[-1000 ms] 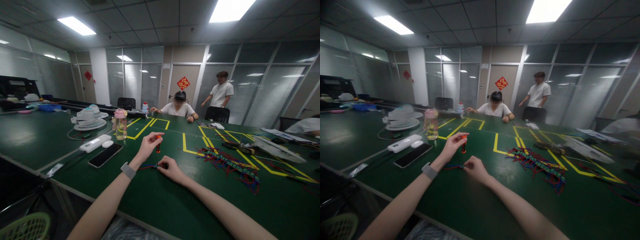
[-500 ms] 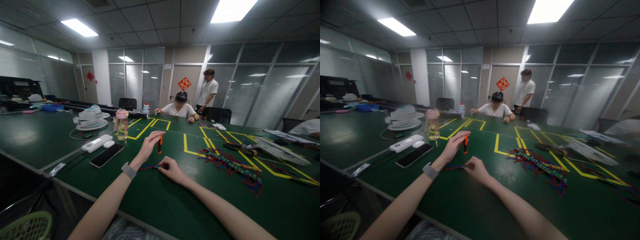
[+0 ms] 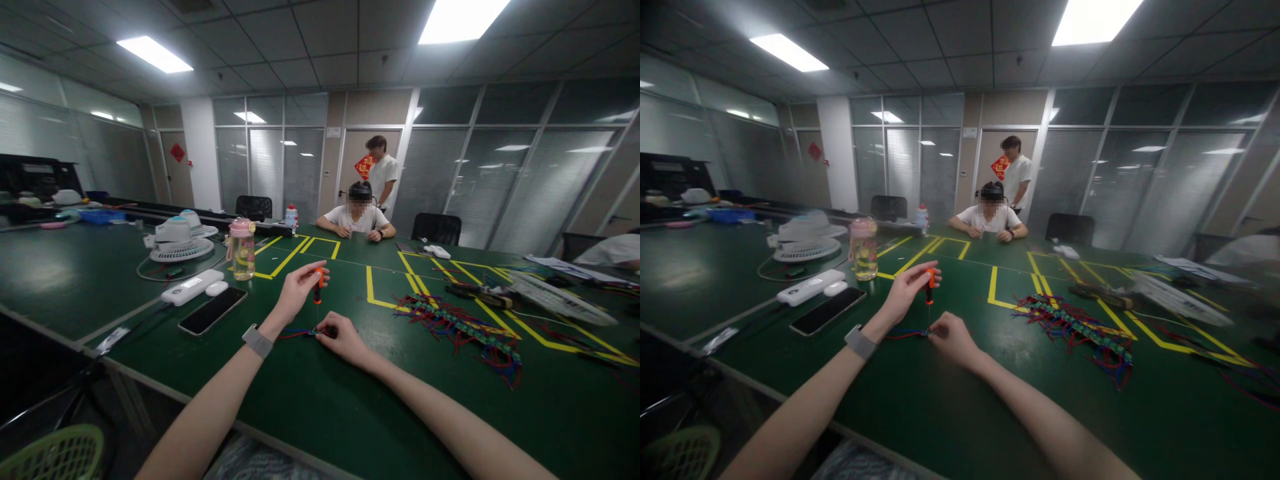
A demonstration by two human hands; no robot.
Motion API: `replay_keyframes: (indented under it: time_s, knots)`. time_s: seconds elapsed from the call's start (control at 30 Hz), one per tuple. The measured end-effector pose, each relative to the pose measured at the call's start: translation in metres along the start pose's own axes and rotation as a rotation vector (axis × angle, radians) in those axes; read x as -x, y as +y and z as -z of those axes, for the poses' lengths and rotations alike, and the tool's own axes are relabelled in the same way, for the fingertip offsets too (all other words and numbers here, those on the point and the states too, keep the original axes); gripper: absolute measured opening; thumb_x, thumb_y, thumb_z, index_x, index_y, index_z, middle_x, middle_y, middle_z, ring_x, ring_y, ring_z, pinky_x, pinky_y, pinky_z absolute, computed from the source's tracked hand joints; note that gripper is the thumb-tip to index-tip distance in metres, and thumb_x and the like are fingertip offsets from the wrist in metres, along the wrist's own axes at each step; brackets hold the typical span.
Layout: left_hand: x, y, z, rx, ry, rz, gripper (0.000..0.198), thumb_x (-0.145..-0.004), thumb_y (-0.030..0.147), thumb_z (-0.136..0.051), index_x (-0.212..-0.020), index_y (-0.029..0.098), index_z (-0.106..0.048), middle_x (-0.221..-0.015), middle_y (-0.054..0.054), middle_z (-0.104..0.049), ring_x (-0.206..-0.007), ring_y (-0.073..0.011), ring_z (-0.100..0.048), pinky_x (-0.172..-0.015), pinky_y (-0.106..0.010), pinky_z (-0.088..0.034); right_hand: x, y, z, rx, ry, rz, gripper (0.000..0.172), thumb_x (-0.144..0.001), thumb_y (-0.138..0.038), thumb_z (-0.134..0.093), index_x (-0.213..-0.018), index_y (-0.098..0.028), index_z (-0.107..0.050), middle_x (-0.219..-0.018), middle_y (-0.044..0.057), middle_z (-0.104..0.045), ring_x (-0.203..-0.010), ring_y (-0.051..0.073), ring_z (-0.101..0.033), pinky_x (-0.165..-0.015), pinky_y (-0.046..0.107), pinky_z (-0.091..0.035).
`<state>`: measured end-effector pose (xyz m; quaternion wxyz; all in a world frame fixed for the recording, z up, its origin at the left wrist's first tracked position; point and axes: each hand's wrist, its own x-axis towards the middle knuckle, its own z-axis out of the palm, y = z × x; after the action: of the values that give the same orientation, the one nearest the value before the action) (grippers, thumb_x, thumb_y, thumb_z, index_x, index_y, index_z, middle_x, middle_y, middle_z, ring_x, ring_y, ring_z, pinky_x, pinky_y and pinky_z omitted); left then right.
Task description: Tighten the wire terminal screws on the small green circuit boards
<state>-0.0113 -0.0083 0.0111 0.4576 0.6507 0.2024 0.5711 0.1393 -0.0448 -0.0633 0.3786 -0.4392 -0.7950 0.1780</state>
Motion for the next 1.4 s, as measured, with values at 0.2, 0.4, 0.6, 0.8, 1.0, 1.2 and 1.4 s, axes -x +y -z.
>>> replay_keyframes:
  time_s: [0.2, 0.4, 0.6, 0.8, 1.0, 1.2, 1.4]
  knots:
    - [0.0007, 0.0021, 0.001, -0.075, 0.012, -0.056, 0.031, -0.081, 0.036, -0.056, -0.106, 0.02, -0.066, -0.115, -0.008, -0.058, -0.099, -0.0196, -0.058, -0.082, -0.031, -0.049, 0.0, -0.0003, -0.001, -0.004, 0.002, 0.005, 0.008, -0.071, -0.008, -0.064, -0.076, -0.014, -0.067, -0.074, 0.002, -0.056, -0.066, 0.012, -0.052, -0.061, 0.023, -0.042]
    - [0.0015, 0.0028, -0.0016, -0.058, 0.012, -0.011, 0.036, -0.077, 0.034, -0.063, -0.108, 0.018, -0.064, -0.096, -0.006, -0.064, -0.08, -0.0155, -0.061, -0.076, -0.031, -0.05, 0.0002, -0.0016, -0.0006, -0.003, 0.001, 0.002, 0.009, -0.07, -0.008, -0.064, -0.076, -0.014, -0.067, -0.074, 0.001, -0.056, -0.065, 0.011, -0.052, -0.061, 0.023, -0.042]
    - [0.0, 0.001, 0.0001, 0.005, -0.006, -0.031, 0.034, -0.082, 0.036, -0.054, -0.11, 0.02, -0.064, -0.118, -0.009, -0.058, -0.1, -0.0206, -0.059, -0.083, -0.033, -0.049, 0.0003, -0.0001, -0.001, 0.004, 0.005, 0.0, 0.009, -0.07, -0.007, -0.064, -0.076, -0.014, -0.067, -0.074, 0.001, -0.056, -0.065, 0.011, -0.051, -0.061, 0.023, -0.041]
    - [0.0003, -0.0015, 0.001, -0.137, 0.036, -0.06, 0.035, -0.074, 0.035, -0.065, -0.106, 0.018, -0.066, -0.099, -0.006, -0.063, -0.082, -0.0151, -0.061, -0.076, -0.028, -0.048, 0.0003, 0.0021, -0.0019, -0.007, -0.001, 0.002, 0.008, -0.071, -0.008, -0.064, -0.076, -0.013, -0.067, -0.072, 0.001, -0.054, -0.064, 0.011, -0.05, -0.06, 0.022, -0.04]
    - [-0.0006, -0.0017, 0.0005, 0.018, -0.016, -0.011, 0.038, -0.083, 0.035, -0.054, -0.117, 0.02, -0.06, -0.109, -0.008, -0.062, -0.093, -0.0187, -0.06, -0.083, -0.034, -0.049, 0.0001, 0.0031, -0.0025, -0.006, 0.002, 0.007, 0.008, -0.071, -0.009, -0.064, -0.076, -0.014, -0.067, -0.073, 0.001, -0.055, -0.065, 0.012, -0.051, -0.061, 0.023, -0.041]
    - [-0.0004, 0.0003, 0.0014, -0.149, 0.061, -0.077, 0.03, -0.076, 0.033, -0.064, -0.102, 0.019, -0.068, -0.109, -0.007, -0.059, -0.091, -0.017, -0.059, -0.078, -0.027, -0.048, 0.0005, 0.0031, -0.002, -0.023, -0.001, 0.012, 0.009, -0.071, -0.009, -0.063, -0.077, -0.014, -0.067, -0.074, 0.001, -0.056, -0.065, 0.012, -0.051, -0.061, 0.023, -0.041]
    - [0.0004, 0.0013, -0.0004, 0.023, -0.013, 0.013, 0.039, -0.08, 0.035, -0.058, -0.115, 0.017, -0.061, -0.1, -0.008, -0.064, -0.085, -0.018, -0.062, -0.078, -0.034, -0.05, 0.0001, 0.0013, -0.0019, -0.016, -0.002, 0.01, 0.008, -0.071, -0.008, -0.063, -0.076, -0.014, -0.067, -0.074, 0.001, -0.056, -0.065, 0.011, -0.051, -0.061, 0.023, -0.041]
